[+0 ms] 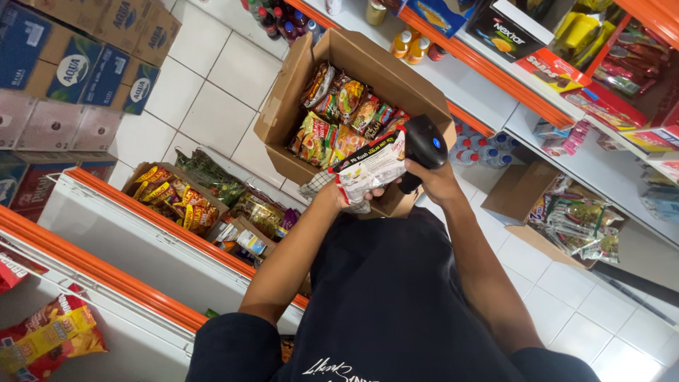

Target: The person takes instant noodle packs from a cardboard box, scans them with a handheld barcode scanner, and places them onto store shelves by hand.

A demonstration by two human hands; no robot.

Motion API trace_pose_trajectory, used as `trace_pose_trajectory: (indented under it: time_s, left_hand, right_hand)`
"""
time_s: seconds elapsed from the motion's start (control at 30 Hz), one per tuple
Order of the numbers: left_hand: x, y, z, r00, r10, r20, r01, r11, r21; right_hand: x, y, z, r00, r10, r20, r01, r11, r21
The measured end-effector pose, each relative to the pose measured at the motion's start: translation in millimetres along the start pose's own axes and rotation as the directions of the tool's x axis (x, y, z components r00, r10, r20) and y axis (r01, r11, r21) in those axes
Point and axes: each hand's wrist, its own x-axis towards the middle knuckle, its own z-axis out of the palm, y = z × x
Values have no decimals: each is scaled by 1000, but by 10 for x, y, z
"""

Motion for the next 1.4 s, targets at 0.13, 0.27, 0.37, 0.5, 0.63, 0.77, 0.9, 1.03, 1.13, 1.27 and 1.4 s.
trace_pose_trajectory:
  time_s: [0.13,0.27,0.37,0.5,0.63,0.77,0.9,1.03,1.13,1.27,1.4]
  left_hand:
    - [54,-46,177,948,164,-274,-118,977,176]
    - [83,-59,600,879,354,-321,-250,913,322]
    - [78,-108,816,889,428,-164,-381,888,259]
    - [140,-117,753,896,439,70,-436,836,333]
    - [238,-71,734,788,570,-231,-336,713,615]
    - [335,-13,885,654,682,-327,-373,667,645]
    - [480,-15,962,561,791,-244,-381,508,773]
    - [587,-67,1087,463,845,-268,-432,479,765]
    - [584,-78,1244,460,850,-255,-447,470,761]
    - [513,15,1391,534,827,-174,-369,413,832]
    - [480,27,1512,563,805,-186,-332,427,841]
  right_hand:
    - [24,-56,-28,1000,1,-21,-1,1000,-18]
    - [9,-134,40,999,-7,-53,11,996,83]
    - [45,-276,74,995,12,-97,1,991,131]
    - [100,-503,67,982,149,-118,-149,989,8]
    - [186,-555,62,997,-16,-80,16,1000,9]
    - [314,-541,0,952,-240,-189,227,970,-90]
    - [390,-606,38,883,-324,-339,354,935,30]
    - [417,-734,167,872,-333,-360,414,894,175]
    - [356,-907,217,910,-219,-353,315,917,243]
    - [325,-1112,199,937,-293,-190,318,941,113]
    - [337,-1201,212,937,-303,-171,312,950,28]
